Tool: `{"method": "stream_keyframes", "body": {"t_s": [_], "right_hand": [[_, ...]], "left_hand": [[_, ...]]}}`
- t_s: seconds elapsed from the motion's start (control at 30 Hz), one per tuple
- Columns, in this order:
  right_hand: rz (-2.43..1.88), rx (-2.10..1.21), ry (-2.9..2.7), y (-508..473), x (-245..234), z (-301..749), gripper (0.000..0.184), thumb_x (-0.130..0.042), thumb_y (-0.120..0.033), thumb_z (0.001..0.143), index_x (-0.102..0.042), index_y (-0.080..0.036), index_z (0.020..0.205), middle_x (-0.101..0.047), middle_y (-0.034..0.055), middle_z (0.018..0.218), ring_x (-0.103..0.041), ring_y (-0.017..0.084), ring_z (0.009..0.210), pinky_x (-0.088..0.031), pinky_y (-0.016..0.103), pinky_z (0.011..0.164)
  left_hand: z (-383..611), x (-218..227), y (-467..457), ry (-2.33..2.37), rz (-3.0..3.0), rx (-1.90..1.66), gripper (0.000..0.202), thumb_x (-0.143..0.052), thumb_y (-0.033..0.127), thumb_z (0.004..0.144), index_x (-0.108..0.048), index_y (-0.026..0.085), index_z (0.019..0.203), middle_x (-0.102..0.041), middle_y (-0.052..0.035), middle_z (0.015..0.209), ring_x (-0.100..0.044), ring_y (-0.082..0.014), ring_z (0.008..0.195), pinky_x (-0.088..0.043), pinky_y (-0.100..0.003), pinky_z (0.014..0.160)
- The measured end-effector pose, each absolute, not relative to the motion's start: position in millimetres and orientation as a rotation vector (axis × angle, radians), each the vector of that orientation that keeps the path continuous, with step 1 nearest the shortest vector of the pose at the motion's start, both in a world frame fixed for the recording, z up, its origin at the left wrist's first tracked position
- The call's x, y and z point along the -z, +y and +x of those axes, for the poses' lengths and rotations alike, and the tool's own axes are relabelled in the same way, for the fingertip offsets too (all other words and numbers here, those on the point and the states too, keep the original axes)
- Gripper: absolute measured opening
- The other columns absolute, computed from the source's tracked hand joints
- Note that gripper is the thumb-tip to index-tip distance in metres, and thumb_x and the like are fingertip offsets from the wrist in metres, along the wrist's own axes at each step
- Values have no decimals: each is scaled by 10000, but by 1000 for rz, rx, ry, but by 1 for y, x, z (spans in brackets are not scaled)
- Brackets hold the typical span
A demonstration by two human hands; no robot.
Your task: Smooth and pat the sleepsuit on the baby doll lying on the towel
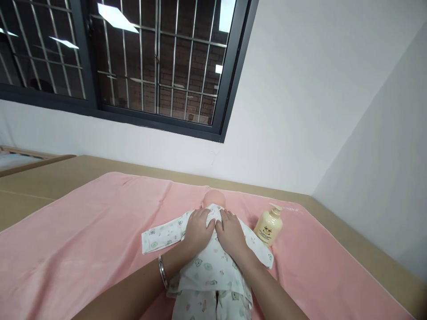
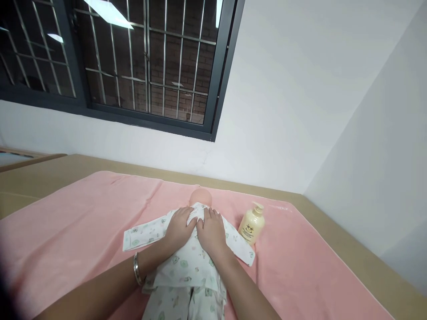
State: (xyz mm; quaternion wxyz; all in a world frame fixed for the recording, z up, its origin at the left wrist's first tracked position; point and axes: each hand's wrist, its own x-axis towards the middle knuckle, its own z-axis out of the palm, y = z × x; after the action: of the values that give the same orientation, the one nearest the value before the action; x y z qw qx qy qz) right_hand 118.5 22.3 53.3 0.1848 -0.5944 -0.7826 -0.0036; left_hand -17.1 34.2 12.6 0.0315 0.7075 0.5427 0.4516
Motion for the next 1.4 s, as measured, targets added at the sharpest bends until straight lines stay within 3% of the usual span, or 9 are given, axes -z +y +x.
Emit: {"method": "stream_keyframes", "body": {"t_s": [0.8, 0.97, 1.1, 1.23, 1.4], "right_hand": [[-1680, -131, -2170, 24, -58, 125, 520, -357, -247, 923, -482, -86, 1401, -460, 155, 1455, -402, 280, 1349, -220, 405, 1144], [-1560, -201, -2239, 28, -66, 136, 504, -397, -307, 932, -494, -127, 1393, -454, 111, 1469, -390, 243, 1359, -268, 352, 1119], [-1704, -45, -2231, 11, -72, 123, 402, -351, -224, 944, -640, -135, 1209, -621, 139, 1270, -534, 263, 1214, -338, 355, 1047], [-1806, 146, -2250, -4, -75, 110, 382, -337, -178, 940, -690, -113, 1071, -692, 178, 1068, -620, 279, 1043, -398, 362, 946], [-1720, -10, -2211, 13, -70, 122, 443, -369, -287, 945, -596, -112, 1282, -579, 150, 1334, -492, 280, 1265, -319, 376, 1072]], "left_hand": [[-14, -5, 36, 1687, 2145, -1426, 331, -429, 281, 903, -650, 160, 1117, -684, -105, 1129, -605, -257, 1076, -462, -436, 956], [-12, -6, 33, 1694, 2326, -1473, 298, -380, 194, 930, -671, 181, 991, -705, -79, 1010, -632, -239, 982, -474, -418, 901], [-11, -8, 30, 1774, 2311, -1493, 258, -414, 205, 918, -671, 187, 907, -703, -79, 928, -636, -250, 940, -469, -423, 875], [-12, -11, 30, 1855, 2194, -1398, 251, -450, 255, 901, -670, 166, 984, -698, -102, 990, -624, -268, 998, -464, -427, 889], [-12, -9, 34, 1789, 2217, -1426, 295, -424, 237, 909, -663, 168, 1068, -692, -99, 1089, -616, -253, 1043, -462, -416, 921]]}}
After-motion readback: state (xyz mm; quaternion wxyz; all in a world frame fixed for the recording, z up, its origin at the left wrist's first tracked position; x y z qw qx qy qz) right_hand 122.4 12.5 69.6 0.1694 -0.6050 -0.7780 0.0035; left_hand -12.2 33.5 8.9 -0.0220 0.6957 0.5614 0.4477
